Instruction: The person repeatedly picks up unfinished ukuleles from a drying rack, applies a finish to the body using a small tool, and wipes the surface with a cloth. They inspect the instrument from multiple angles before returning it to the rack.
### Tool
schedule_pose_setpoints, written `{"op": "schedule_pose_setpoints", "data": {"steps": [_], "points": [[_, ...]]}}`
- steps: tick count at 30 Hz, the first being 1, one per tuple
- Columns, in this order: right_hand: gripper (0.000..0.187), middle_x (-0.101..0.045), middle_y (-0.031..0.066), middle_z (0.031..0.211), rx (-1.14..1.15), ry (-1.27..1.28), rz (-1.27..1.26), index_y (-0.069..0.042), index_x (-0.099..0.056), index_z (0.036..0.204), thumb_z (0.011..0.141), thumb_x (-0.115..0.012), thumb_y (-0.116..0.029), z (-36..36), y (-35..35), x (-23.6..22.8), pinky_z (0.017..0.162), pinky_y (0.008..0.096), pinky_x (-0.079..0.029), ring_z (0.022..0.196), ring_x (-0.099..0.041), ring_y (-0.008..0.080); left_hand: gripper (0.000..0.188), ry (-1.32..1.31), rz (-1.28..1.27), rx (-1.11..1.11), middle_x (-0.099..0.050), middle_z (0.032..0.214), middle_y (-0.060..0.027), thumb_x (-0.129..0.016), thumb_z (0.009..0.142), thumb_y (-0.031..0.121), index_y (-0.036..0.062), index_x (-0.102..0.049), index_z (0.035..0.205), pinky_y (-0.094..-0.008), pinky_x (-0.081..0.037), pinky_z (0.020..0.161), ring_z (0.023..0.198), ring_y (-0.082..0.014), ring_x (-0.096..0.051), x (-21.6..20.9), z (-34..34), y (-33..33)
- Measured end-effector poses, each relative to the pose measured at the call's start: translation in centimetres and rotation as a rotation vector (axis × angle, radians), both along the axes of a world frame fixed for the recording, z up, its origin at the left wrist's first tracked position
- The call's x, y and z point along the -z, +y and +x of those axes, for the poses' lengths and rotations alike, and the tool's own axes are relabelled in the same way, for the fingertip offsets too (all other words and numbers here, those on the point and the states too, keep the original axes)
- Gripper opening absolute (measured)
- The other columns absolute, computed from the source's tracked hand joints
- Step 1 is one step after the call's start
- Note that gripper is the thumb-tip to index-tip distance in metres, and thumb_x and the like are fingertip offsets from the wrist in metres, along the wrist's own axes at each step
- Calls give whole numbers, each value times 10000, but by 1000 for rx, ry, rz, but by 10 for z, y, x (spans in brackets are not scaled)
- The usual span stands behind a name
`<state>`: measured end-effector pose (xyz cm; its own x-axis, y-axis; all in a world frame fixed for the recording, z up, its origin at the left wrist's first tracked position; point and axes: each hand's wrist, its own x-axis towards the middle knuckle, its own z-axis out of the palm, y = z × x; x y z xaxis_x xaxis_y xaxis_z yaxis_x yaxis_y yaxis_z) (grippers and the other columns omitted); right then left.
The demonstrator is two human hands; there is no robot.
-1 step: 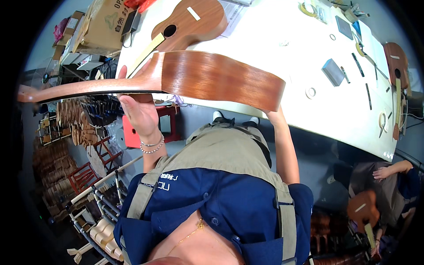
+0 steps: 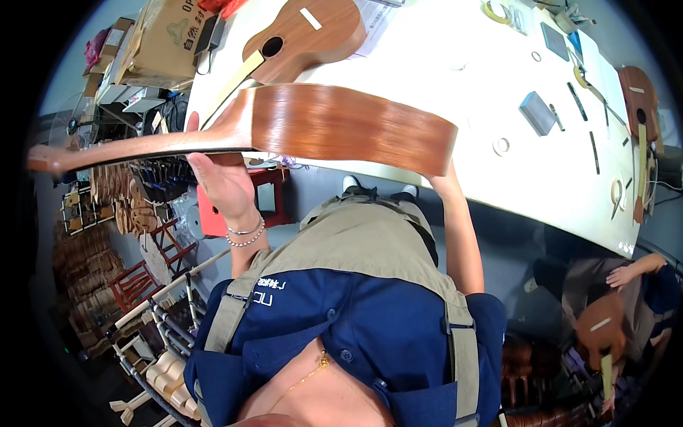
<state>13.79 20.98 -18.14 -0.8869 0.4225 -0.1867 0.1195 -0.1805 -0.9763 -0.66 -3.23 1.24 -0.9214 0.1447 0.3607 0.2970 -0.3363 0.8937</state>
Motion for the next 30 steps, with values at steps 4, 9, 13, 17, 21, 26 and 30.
{"op": "schedule_pose_setpoints", "data": {"steps": [4,9,13,17,21,26,30], "points": [[616,-513,82,1087,-89,13,218,-30,-407,1187,663,-716,-124,-6,1,-26,823,292,-414,980,-498,163,589,-153,54,-242,-423,1163,-277,-253,892,478,89,-124,1315,-405,-374,906,1089,-323,-447,17,-1,-18],[759,-495,102,1127,-144,76,367,-42,-327,1255,630,-750,-125,-15,-7,-57,849,307,-410,1008,-499,176,564,-317,120,-346,-440,1174,-227,-256,882,501,170,-120,1318,-406,-397,895,1086,-294,-457,35,-3,-44],[804,-500,99,1119,-194,31,315,-39,-302,1275,608,-751,-49,-21,-11,-74,837,300,-426,1005,-505,171,555,-357,175,-399,-429,1190,-213,-248,882,505,187,-120,1318,-407,-367,927,1105,-297,-440,43,-4,-53],[833,-499,94,1116,-231,6,262,-34,-285,1283,593,-751,-18,-24,-12,-80,844,303,-433,998,-508,166,559,-377,179,-426,-413,1205,-212,-237,888,497,182,-96,1328,-417,-353,938,1115,-296,-429,47,-3,-59],[829,-503,100,1116,-230,-34,281,-34,-302,1264,574,-761,-15,-24,-12,-76,858,308,-429,1021,-501,172,570,-380,165,-437,-437,1178,-218,-247,885,503,174,-101,1327,-405,-370,915,1097,-288,-450,46,-1,-57],[818,-498,108,1138,-224,-24,352,-45,-322,1255,568,-764,-20,-22,-12,-67,873,315,-417,1042,-492,181,569,-380,138,-441,-439,1176,-229,-244,883,507,183,-97,1326,-403,-397,895,1085,-293,-463,47,0,-56],[873,-493,106,1149,-228,5,347,-48,-296,1286,560,-781,-71,-23,-17,-74,859,300,-421,1040,-496,178,500,-407,128,-451,-451,1178,-203,-234,884,500,210,-152,1283,-413,-400,895,1100,-298,-450,49,-2,-63]]}}
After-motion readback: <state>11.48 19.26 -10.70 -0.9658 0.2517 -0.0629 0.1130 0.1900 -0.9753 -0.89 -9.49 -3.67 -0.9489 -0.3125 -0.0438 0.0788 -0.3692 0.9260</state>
